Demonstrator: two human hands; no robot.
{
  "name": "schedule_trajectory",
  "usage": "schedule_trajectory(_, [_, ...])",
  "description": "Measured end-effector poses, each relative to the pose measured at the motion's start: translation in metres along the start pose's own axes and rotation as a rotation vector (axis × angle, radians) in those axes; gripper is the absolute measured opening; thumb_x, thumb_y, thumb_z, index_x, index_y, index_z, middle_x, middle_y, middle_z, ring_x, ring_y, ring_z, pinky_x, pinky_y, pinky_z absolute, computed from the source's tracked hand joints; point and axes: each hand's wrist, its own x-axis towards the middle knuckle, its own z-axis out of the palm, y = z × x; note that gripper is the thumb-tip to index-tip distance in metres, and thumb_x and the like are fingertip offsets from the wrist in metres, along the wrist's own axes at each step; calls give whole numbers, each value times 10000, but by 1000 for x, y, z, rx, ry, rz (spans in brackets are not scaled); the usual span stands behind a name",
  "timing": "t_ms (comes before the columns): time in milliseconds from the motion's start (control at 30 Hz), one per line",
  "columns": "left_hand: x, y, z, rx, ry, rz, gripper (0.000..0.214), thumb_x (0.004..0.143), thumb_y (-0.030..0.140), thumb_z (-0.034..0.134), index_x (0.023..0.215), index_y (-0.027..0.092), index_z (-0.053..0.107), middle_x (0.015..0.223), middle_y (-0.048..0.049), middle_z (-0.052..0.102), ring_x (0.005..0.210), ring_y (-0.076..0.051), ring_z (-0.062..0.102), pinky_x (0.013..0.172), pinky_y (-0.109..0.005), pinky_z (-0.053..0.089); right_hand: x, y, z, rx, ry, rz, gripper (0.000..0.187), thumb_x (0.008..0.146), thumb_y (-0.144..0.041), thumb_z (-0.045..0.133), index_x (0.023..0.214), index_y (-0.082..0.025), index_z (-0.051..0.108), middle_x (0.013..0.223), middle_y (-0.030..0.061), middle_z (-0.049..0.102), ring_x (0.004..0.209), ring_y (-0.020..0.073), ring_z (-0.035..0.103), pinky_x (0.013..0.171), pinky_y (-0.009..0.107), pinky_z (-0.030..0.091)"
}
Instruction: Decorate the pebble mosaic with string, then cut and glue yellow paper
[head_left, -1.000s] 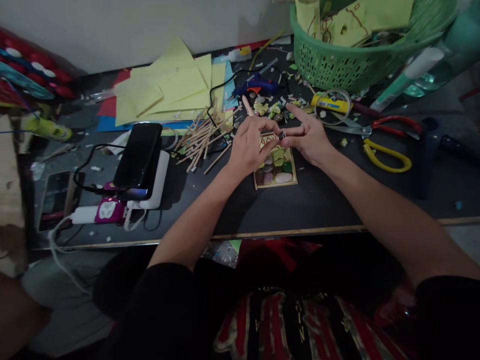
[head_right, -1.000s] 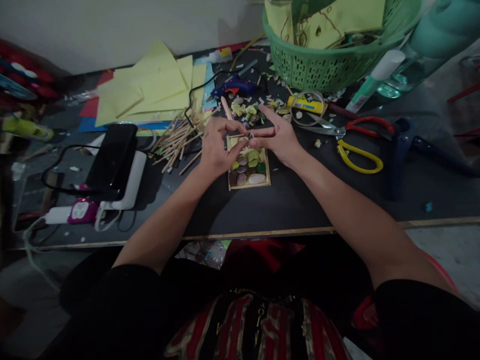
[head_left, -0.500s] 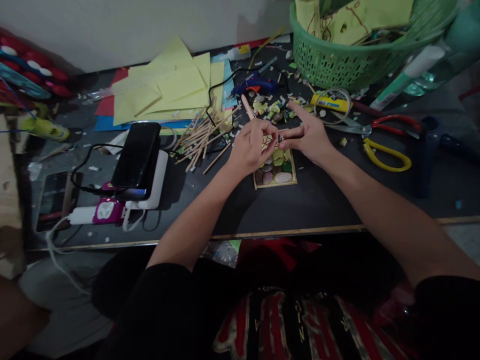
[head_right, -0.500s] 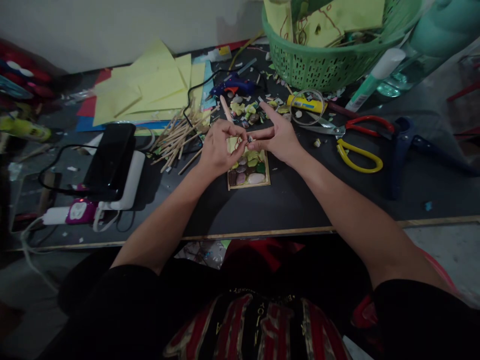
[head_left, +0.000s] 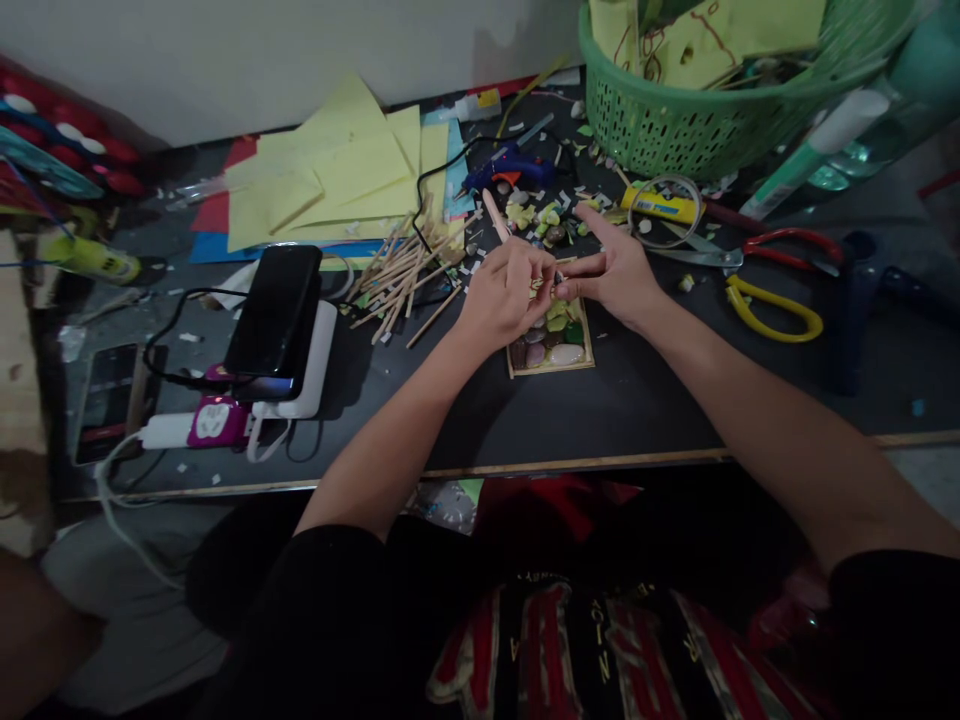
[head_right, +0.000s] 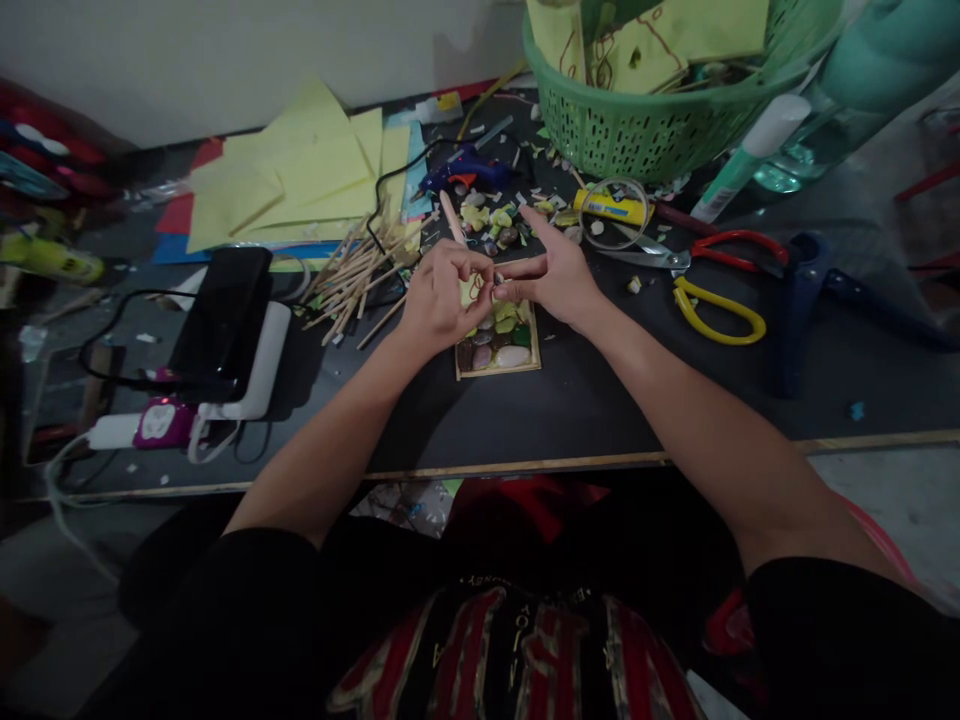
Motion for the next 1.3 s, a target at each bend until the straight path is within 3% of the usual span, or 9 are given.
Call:
schedule_trajectory(200, [1, -1, 3, 33, 37, 26, 220, 894, 227, 573, 923, 258, 357, 877, -5, 663, 834, -195, 622, 739, -384, 517, -1, -1, 0, -6, -11, 13, 1291, 463, -435, 945, 1572, -298, 300, 1153, 67, 745, 935, 251, 746, 840, 420, 631])
schedule_trajectory(333, [-2, -2, 5, 22, 6, -9, 172, 936, 286, 551, 920, 255, 383, 895, -22, 650, 853, -200, 638, 750, -409, 525, 2, 1, -5, -25, 6, 15, 1226, 554, -441, 917, 1584, -257, 278, 1200, 95, 726, 954, 244, 740, 841, 388, 629])
schedule_trajectory(533, [-6, -1, 3, -14, -6, -85, 188, 990, 406, 496, 1019, 225, 454, 948, -40, 636, 971, -209, 649, 902, -442, 520, 10, 5, -19, 13, 59, -47, 1236, 535, -491, 920, 1574, -297, 281, 1216, 58, 721, 1049, 242, 716, 826, 356, 636])
schedule_trajectory(633, [-6, -1, 1, -16, 2, -143, 301, 979, 499, 490, 1092, 220, 485, 1031, -66, 649, 1050, -233, 640, 983, -458, 487, 8, 4, -17, 18, 37, -65, 1301, 497, -507, 929, 1587, -259, 263, 1210, 82, 722, 1079, 256, 708, 868, 366, 625])
schedule_trajectory(733, [-4, -2, 1, -34, 9, -157, 370, 956, 559, 491, 1121, 228, 501, 1068, -73, 659, 1090, -246, 632, 1011, -466, 474, 6, 5, -11, 2, 10, -77, 1320, 469, -535, 924, 1585, -296, 262, 1222, 73, 718, 1035, 256, 725, 872, 397, 619])
schedule_trajectory(833, [-4, -2, 2, -44, 16, -154, 359, 969, 553, 466, 1099, 221, 515, 1036, -72, 667, 1059, -234, 646, 975, -452, 503, 7, 6, -9, -28, -13, -72, 1275, 481, -532, 918, 1572, -338, 287, 1248, 66, 708, 992, 249, 737, 829, 388, 623])
schedule_trajectory(1133, [-5, 1, 4, -79, 1, -134, 269, 1008, 473, 432, 1121, 231, 461, 995, -53, 657, 1005, -212, 667, 920, -433, 534, 7, 11, -12, -47, -43, -79, 1262, 540, -397, 927, 1595, -275, 245, 1235, 93, 712, 956, 238, 739, 782, 360, 639])
schedule_trajectory(1300, [-6, -1, 4, -95, -5, -90, 255, 999, 437, 471, 1133, 232, 398, 1013, -61, 653, 1005, -212, 657, 927, -434, 513, 9, 12, -10, -32, -49, -100, 1268, 483, -421, 941, 1573, -294, 306, 1195, 86, 728, 887, 220, 746, 745, 342, 636])
